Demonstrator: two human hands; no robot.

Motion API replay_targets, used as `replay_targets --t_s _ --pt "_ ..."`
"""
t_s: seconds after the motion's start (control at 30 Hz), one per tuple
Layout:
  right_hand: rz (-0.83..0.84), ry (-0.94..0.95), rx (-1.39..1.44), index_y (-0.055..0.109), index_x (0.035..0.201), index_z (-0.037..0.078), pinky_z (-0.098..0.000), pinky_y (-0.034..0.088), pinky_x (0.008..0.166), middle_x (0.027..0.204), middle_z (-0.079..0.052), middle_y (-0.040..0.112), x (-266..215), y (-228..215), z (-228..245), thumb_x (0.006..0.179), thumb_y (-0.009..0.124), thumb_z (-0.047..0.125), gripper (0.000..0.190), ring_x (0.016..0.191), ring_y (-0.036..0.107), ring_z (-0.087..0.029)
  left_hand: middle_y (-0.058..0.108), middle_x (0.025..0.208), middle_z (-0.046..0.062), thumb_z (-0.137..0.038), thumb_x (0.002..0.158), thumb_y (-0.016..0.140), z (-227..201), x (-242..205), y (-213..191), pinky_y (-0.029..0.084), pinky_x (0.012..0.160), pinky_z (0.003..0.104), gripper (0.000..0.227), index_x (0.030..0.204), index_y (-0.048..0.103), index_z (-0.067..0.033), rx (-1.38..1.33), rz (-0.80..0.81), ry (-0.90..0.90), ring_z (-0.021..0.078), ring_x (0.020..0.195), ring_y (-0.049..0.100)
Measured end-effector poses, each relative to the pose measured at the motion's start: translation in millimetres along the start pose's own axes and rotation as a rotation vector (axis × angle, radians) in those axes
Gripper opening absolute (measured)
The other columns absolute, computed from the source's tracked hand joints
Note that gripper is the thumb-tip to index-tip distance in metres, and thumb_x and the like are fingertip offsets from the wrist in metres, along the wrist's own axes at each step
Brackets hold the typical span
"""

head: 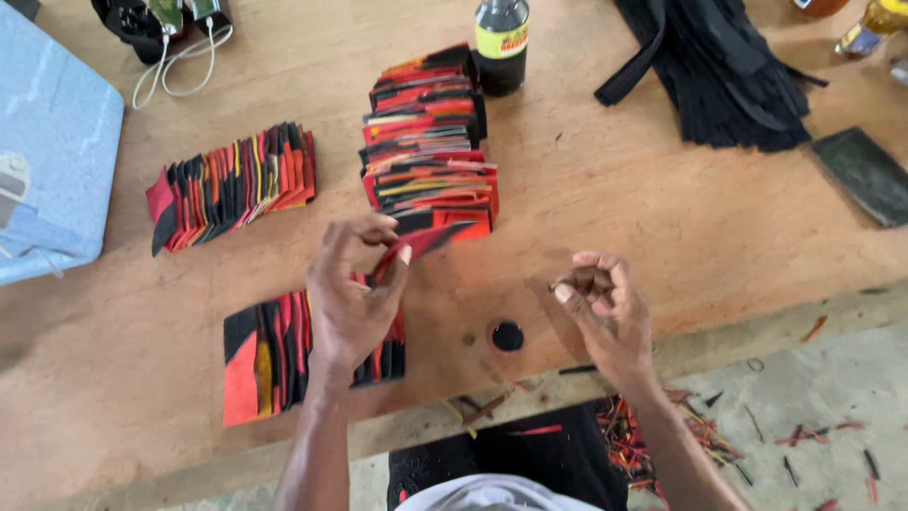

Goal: The person applies a black liquid finish to the edges of small leather pieces using a thin applicator tool and organizes them into stacks on a wooden workbench.

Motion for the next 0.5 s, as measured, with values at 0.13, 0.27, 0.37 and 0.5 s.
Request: replay_targets --t_s 0.13,0.27,0.37,0.5 --pt "0.195 -0.068 -0.098 0.053 0.129 0.001 -0.0292 0.052 0.090 0.104 -0.008 0.069 -5.1 26.2 25.5 0.094 0.074 0.005 0.041 0.100 0.066 -0.013 0.065 0.110 0.004 0.001 0.095 0.074 5.2 -39.1 -32.8 0.057 0.091 0.024 0.040 0.125 0.051 -0.0083 -0.638 -0.174 -0.221 0.0108 0.101 0.067" --pt "0.346 -0.244 -0.713 0.056 0.127 0.009 -0.0353 0.058 0.086 0.103 -0.007 0.073 -32.5 54.4 70.5 0.087 0.078 0.009 0.045 0.097 0.073 -0.019 0.072 0.112 0.009 0.007 0.090 0.075 7.3 -86.9 -43.2 0.057 0.087 0.024 0.045 0.125 0.049 -0.0052 -0.793 -0.192 -0.358 0.0113 0.096 0.069" --pt "0.445 -0.243 -0.911 0.055 0.126 0.011 -0.0389 0.057 0.084 0.106 -0.009 0.071 -35.9 79.2 83.2 0.085 0.075 0.006 0.046 0.098 0.073 -0.024 0.073 0.107 0.009 0.009 0.088 0.076 22.6 -127.5 -43.0 0.056 0.081 0.022 0.049 0.130 0.054 -0.0032 -0.926 -0.205 -0.470 0.0097 0.091 0.068" --pt "0.522 -0.277 -0.985 0.053 0.127 0.010 -0.0404 0.056 0.082 0.103 -0.009 0.071 -35.7 102.1 89.5 0.084 0.073 0.001 0.048 0.097 0.072 -0.028 0.074 0.106 0.010 0.009 0.089 0.077 44.0 -173.1 -33.1 0.059 0.084 0.024 0.039 0.126 0.066 0.0024 -0.928 -0.185 -0.559 0.0119 0.092 0.071"
Point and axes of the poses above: each hand's wrist, its own x-axis towards the middle knuckle, its own y-axis out of the palm, z = x × y, the point moved 10 cm from there along x, towards the middle knuckle
